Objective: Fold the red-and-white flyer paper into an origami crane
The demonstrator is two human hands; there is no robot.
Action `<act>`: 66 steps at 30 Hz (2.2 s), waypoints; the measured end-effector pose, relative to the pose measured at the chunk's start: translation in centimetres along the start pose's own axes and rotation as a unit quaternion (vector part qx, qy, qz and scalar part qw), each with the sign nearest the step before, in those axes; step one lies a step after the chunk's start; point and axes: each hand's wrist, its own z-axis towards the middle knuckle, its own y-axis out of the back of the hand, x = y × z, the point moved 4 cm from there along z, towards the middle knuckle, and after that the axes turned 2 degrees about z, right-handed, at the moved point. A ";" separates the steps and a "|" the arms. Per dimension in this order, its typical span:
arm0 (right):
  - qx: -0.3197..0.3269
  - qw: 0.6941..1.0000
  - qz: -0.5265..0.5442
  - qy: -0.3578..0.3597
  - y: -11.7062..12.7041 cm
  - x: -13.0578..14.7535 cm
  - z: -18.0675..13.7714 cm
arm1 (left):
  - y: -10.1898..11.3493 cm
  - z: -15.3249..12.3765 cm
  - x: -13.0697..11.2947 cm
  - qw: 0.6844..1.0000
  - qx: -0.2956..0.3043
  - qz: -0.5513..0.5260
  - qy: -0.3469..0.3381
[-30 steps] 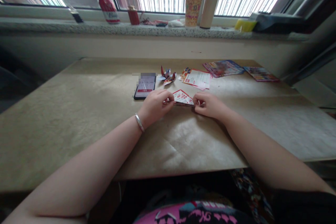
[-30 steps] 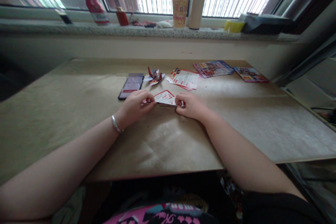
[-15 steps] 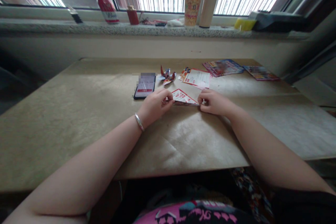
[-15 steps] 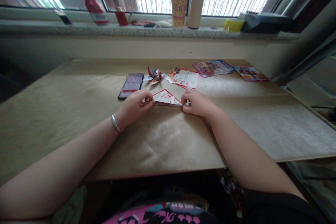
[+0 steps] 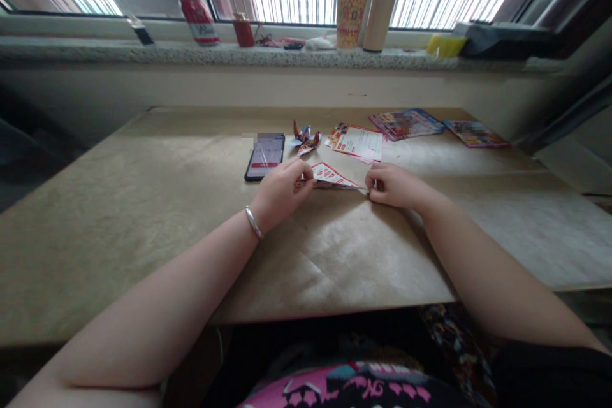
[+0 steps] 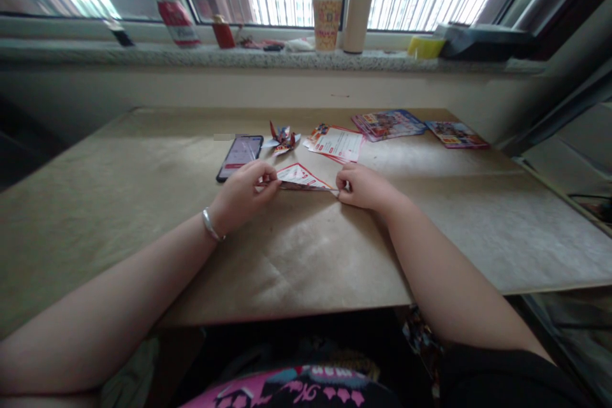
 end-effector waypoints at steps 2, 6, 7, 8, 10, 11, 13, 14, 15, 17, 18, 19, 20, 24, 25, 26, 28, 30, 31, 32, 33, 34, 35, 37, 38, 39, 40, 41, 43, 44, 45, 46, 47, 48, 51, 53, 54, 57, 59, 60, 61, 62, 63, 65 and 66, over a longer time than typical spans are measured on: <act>-0.005 1.000 -0.016 -0.013 0.1 -0.1 0.0 | -0.1 0.0 0.1 1.000 0.002 -0.006 0.007; -0.059 0.995 -0.040 -0.072 0.7 -0.1 0.0 | -0.6 0.0 0.3 0.999 0.025 -0.019 -0.008; -0.078 0.992 -0.047 -0.089 0.9 0.0 0.0 | -0.6 0.0 0.3 0.999 0.027 -0.017 -0.011; -0.098 0.988 -0.055 -0.106 1.0 0.0 0.0 | -0.7 -0.1 0.3 0.999 0.028 -0.014 -0.013; -0.142 0.978 -0.064 -0.139 1.3 0.0 -0.2 | -0.8 -0.1 0.2 0.999 0.033 -0.010 -0.017; -0.163 0.973 -0.062 -0.149 1.4 0.0 -0.3 | -0.9 -0.1 0.3 0.999 0.034 -0.009 -0.016; -0.188 0.971 -0.042 -0.138 1.3 0.5 -0.2 | -1.2 -0.2 0.3 0.999 0.048 -0.015 -0.016; -0.188 0.975 -0.028 -0.116 1.2 1.0 -0.1 | -1.4 -0.2 0.3 0.998 0.053 -0.020 -0.016; -0.175 0.981 -0.017 -0.081 0.9 1.6 0.1 | -1.6 -0.2 0.4 0.998 0.057 -0.025 -0.016; -0.123 0.992 0.008 -0.002 0.1 3.3 0.5 | -1.9 -0.3 0.3 0.997 0.063 -0.039 -0.020; -0.105 0.994 0.015 0.021 -0.3 4.0 0.7 | -2.0 -0.3 0.2 0.996 0.068 -0.045 -0.026; -0.088 0.995 0.022 0.037 -0.6 4.6 0.9 | -2.2 -0.3 0.1 0.995 0.074 -0.049 -0.033; -0.078 0.996 0.020 0.048 -0.9 5.1 1.0 | -2.2 -0.3 -0.1 0.995 0.080 -0.052 -0.042; -0.065 0.996 -0.004 0.068 -1.5 5.8 1.3 | -2.0 -0.3 -0.4 0.994 0.088 -0.048 -0.052; -0.066 0.995 -0.002 0.070 -1.5 5.7 1.3 | -2.0 -0.3 -0.4 0.994 0.089 -0.047 -0.052; -0.066 0.995 0.001 0.071 -1.4 5.7 1.2 | -1.9 -0.3 -0.4 0.993 0.091 -0.044 -0.052; -0.061 0.996 0.005 0.071 -1.3 5.6 1.1 | -1.9 -0.2 -0.4 0.993 0.097 -0.037 -0.059; -0.057 0.996 0.005 0.072 -1.1 5.6 1.0 | -1.9 -0.1 -0.4 0.992 0.097 -0.030 -0.071; -0.055 0.996 0.004 0.073 -1.0 5.7 1.0 | -1.9 -0.1 -0.4 0.992 0.097 -0.026 -0.077; -0.054 0.996 0.004 0.074 -0.9 5.7 0.9 | -1.9 -0.1 -0.5 0.992 0.097 -0.024 -0.082; -0.053 0.996 0.004 0.074 -0.9 5.7 0.9 | -1.9 0.0 -0.5 0.991 0.097 -0.022 -0.086; -0.052 0.996 0.002 0.073 -0.9 5.6 0.9 | -1.9 0.0 -0.5 0.991 0.097 -0.019 -0.088; -0.051 0.996 -0.002 0.072 -0.9 5.5 0.8 | -1.9 0.0 -0.4 0.991 0.098 -0.017 -0.088; -0.052 0.996 -0.009 0.068 -1.0 5.1 0.8 | -1.8 -0.1 -0.3 0.992 0.096 -0.016 -0.082; -0.052 0.996 -0.013 0.065 -1.1 4.9 0.8 | -1.8 -0.1 -0.3 0.992 0.094 -0.018 -0.077; -0.054 0.997 -0.016 0.061 -1.1 4.8 0.8 | -1.8 -0.1 -0.2 0.993 0.090 -0.019 -0.072; -0.054 0.997 -0.019 0.057 -1.2 4.6 0.8 | -1.8 -0.1 -0.2 0.994 0.087 -0.021 -0.069; -0.054 0.997 -0.021 0.055 -1.3 4.6 0.9 | -1.8 -0.2 -0.2 0.994 0.084 -0.023 -0.070; -0.050 0.997 -0.022 0.057 -1.4 4.7 0.9 | -1.8 -0.3 -0.3 0.993 0.085 -0.019 -0.081; -0.047 0.997 -0.022 0.062 -1.5 4.9 1.0 | -1.9 -0.3 -0.5 0.992 0.092 -0.015 -0.090; -0.045 0.996 -0.023 0.067 -1.5 5.0 1.0 | -2.0 -0.4 -0.6 0.990 0.103 -0.010 -0.099; -0.044 0.996 -0.027 0.072 -1.5 5.1 1.0 | -2.1 -0.5 -0.7 0.987 0.116 -0.004 -0.108; -0.046 0.996 -0.031 0.075 -1.4 5.1 1.0 | -2.2 -0.6 -0.8 0.984 0.131 0.003 -0.117; -0.048 0.995 -0.035 0.077 -1.4 5.1 1.0 | -2.3 -0.7 -0.8 0.981 0.146 0.010 -0.125; -0.060 0.995 -0.032 0.078 -1.1 4.5 0.9 | -2.5 -0.9 -0.9 0.974 0.173 0.031 -0.140; -0.073 0.994 -0.027 0.075 -0.9 3.8 0.8 | -2.6 -0.9 -0.8 0.972 0.183 0.045 -0.142; -0.081 0.994 -0.028 0.070 -0.8 3.4 0.7 | -2.6 -0.9 -0.8 0.971 0.188 0.052 -0.140; -0.092 0.994 -0.039 0.053 -0.7 2.5 0.5 | -2.5 -0.9 -0.8 0.969 0.199 0.072 -0.128; -0.087 0.994 -0.054 0.035 -0.8 2.1 0.4 | -2.3 -0.8 -0.8 0.970 0.198 0.087 -0.110; -0.082 0.994 -0.062 0.025 -0.8 2.0 0.4 | -2.2 -0.8 -0.8 0.971 0.195 0.096 -0.100; -0.077 0.995 -0.069 0.015 -0.8 1.9 0.4 | -2.1 -0.8 -0.7 0.972 0.190 0.104 -0.090; -0.073 0.995 -0.074 0.006 -0.8 1.9 0.3 | -2.0 -0.7 -0.7 0.973 0.184 0.113 -0.081; -0.071 0.994 -0.080 -0.001 -0.8 1.9 0.3 | -2.0 -0.7 -0.6 0.974 0.178 0.122 -0.074; -0.069 0.994 -0.088 -0.007 -0.6 2.1 0.4 | -2.0 -0.7 -0.4 0.974 0.166 0.140 -0.056; -0.067 0.994 -0.091 -0.004 -0.6 2.2 0.4 | -2.0 -0.7 -0.3 0.975 0.162 0.148 -0.044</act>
